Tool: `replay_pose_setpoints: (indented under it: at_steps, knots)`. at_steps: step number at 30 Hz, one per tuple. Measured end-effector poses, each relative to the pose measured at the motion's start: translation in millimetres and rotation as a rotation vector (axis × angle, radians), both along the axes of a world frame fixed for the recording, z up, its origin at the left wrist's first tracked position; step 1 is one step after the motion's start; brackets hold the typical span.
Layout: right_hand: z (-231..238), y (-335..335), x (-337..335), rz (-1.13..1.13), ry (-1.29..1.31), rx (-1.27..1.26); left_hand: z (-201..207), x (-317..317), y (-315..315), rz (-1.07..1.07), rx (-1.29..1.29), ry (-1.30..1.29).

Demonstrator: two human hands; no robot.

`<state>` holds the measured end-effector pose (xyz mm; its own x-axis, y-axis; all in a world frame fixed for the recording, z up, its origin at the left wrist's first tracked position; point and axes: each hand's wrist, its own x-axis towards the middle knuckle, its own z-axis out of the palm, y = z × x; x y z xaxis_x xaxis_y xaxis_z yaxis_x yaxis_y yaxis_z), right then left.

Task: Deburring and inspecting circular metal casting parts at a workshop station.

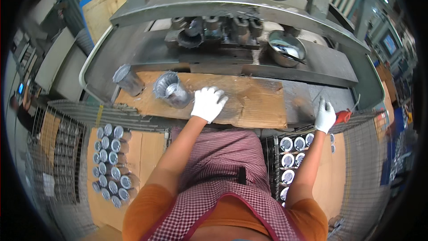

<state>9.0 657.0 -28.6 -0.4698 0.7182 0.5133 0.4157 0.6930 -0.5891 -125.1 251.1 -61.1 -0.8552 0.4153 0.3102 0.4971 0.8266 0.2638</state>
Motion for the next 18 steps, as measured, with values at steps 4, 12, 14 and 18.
replay_pose_setpoints:
  at_steps: [4,12,14,18]
  knots:
    - [14,-8,6,-0.010,-0.037,-0.059,-5,-3,0,-0.011,-0.015,0.023]
    - [24,-25,0,-0.069,-0.155,0.293,1,0,-2,-0.025,0.003,-0.002]
    - [43,-55,-18,0.065,-0.063,0.514,-1,-2,-1,-0.039,0.064,0.116]
    - [104,-140,-90,0.773,0.112,0.222,23,5,3,-0.070,0.345,0.247]
